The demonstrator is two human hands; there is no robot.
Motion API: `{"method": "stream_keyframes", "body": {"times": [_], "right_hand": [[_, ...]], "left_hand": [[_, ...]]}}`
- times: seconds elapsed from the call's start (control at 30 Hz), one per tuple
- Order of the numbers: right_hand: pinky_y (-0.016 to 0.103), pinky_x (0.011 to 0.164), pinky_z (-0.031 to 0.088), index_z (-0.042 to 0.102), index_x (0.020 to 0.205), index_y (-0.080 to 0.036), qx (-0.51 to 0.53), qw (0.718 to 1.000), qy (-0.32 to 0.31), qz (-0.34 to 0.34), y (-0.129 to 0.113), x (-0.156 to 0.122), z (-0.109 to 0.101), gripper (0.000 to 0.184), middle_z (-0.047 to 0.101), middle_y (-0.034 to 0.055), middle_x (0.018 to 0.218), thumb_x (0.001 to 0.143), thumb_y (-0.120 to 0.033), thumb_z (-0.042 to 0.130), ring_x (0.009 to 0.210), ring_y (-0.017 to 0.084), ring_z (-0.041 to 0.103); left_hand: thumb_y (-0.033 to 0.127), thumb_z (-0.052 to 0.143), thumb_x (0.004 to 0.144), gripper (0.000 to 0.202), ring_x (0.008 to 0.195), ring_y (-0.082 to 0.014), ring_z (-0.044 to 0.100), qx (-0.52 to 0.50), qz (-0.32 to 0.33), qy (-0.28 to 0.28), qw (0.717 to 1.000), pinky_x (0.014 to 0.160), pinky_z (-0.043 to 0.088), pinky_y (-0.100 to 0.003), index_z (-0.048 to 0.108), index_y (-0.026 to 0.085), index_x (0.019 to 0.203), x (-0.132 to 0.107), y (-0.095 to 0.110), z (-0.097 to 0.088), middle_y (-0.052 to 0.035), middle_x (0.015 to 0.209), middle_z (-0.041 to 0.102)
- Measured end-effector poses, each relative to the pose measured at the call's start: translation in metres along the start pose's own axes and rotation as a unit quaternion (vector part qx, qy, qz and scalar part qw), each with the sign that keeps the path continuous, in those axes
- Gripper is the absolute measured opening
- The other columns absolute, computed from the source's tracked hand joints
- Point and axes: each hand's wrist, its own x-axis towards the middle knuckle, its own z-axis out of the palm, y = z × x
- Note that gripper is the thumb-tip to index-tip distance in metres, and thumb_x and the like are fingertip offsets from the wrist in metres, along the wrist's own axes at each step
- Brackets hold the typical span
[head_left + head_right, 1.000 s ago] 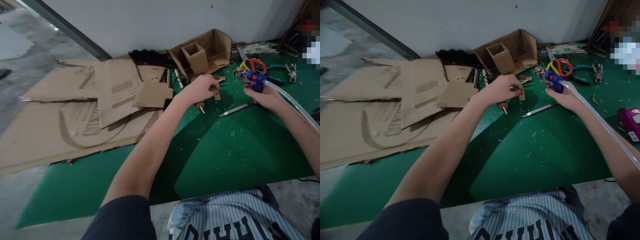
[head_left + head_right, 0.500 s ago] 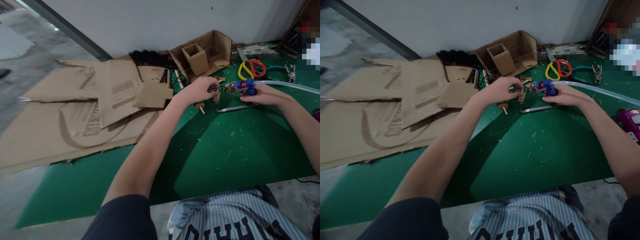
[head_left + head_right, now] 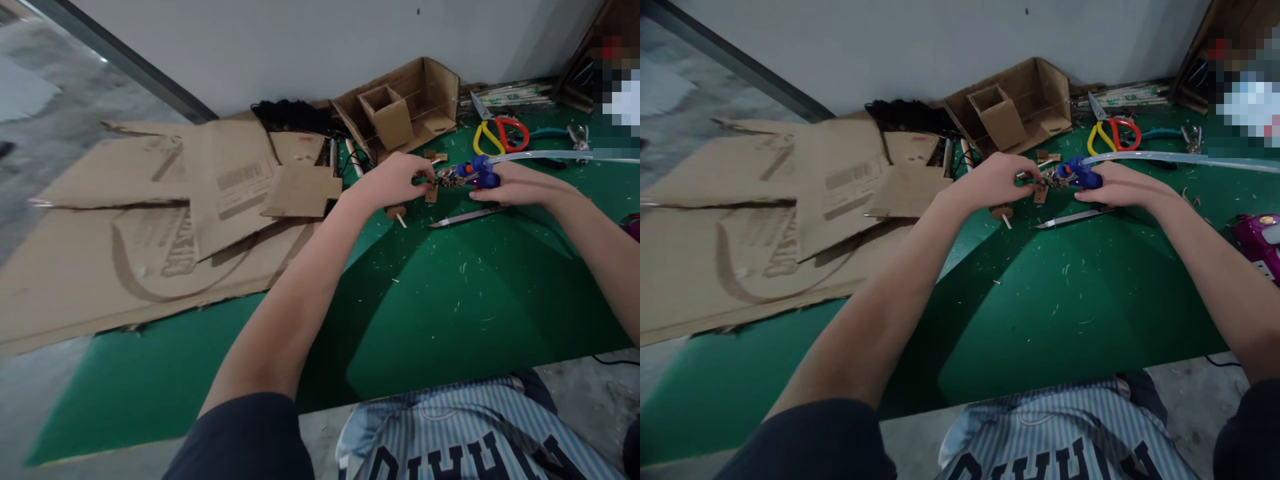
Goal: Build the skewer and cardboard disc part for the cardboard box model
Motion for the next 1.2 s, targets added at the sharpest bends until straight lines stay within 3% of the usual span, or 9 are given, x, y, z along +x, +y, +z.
{"method": "stream_keyframes", "body": {"times": [0.2,0.3,0.5,0.73,0.9,1.1,1.2], "right_hand": [[0.039,0.059,0.052,0.074,0.094,-0.027,0.025,0.998,0.014,-0.053,0.008,0.006,0.004,0.040,0.057,-0.0007,0.062,0.075,-0.061,0.083,0.060,0.021,0.060],[0.038,0.057,0.051,0.074,0.097,-0.026,0.011,0.999,0.006,-0.045,0.011,0.008,0.004,0.043,0.058,-0.0010,0.063,0.077,-0.063,0.080,0.056,0.020,0.058],[0.033,0.050,0.043,0.069,0.086,-0.025,-0.013,0.997,-0.001,-0.073,0.011,0.007,0.002,0.042,0.056,-0.0031,0.058,0.081,-0.066,0.076,0.049,0.016,0.053],[0.039,0.059,0.049,0.062,0.072,-0.025,-0.032,0.999,-0.017,-0.040,0.009,0.008,-0.001,0.050,0.055,0.0022,0.065,0.076,-0.072,0.079,0.066,0.023,0.060],[0.038,0.054,0.046,0.056,0.062,-0.025,-0.031,0.998,-0.035,-0.033,0.007,0.005,-0.003,0.058,0.050,0.0014,0.060,0.074,-0.077,0.078,0.059,0.021,0.055],[0.034,0.052,0.045,0.064,0.070,-0.026,-0.015,0.994,-0.033,-0.102,0.017,0.008,-0.003,0.053,0.049,-0.0015,0.056,0.073,-0.077,0.078,0.056,0.018,0.052],[0.036,0.056,0.048,0.065,0.073,-0.026,-0.023,0.996,-0.035,-0.076,0.019,0.009,-0.003,0.053,0.052,0.0004,0.059,0.073,-0.077,0.079,0.060,0.020,0.055]], "left_hand": [[0.023,0.057,0.087,0.031,0.106,-0.0237,0.071,0.012,0.001,0.005,1.000,0.100,0.052,-0.037,0.080,0.021,0.109,0.001,0.000,0.001,-0.0068,0.111,0.079],[0.024,0.057,0.088,0.031,0.103,-0.0240,0.072,0.011,-0.006,0.005,1.000,0.098,0.052,-0.037,0.080,0.019,0.108,0.001,0.001,0.001,-0.0078,0.108,0.079],[0.026,0.059,0.088,0.029,0.098,-0.0224,0.071,0.009,-0.005,0.015,1.000,0.098,0.052,-0.037,0.080,0.021,0.108,0.002,-0.002,0.003,-0.0061,0.104,0.079],[0.025,0.061,0.089,0.026,0.098,-0.0246,0.072,0.019,-0.023,0.007,1.000,0.093,0.054,-0.037,0.078,0.017,0.107,0.002,0.003,0.000,-0.0098,0.105,0.079],[0.026,0.062,0.089,0.026,0.099,-0.0235,0.071,0.010,-0.024,0.011,1.000,0.096,0.054,-0.038,0.078,0.018,0.108,0.002,0.000,0.002,-0.0083,0.105,0.078],[0.028,0.061,0.090,0.026,0.099,-0.0224,0.071,0.002,-0.018,0.013,1.000,0.101,0.052,-0.039,0.078,0.019,0.108,0.003,-0.003,0.003,-0.0078,0.107,0.078],[0.027,0.060,0.090,0.028,0.099,-0.0227,0.071,0.005,-0.020,0.009,1.000,0.102,0.052,-0.040,0.079,0.018,0.109,0.003,-0.003,0.003,-0.0086,0.107,0.078]]}}
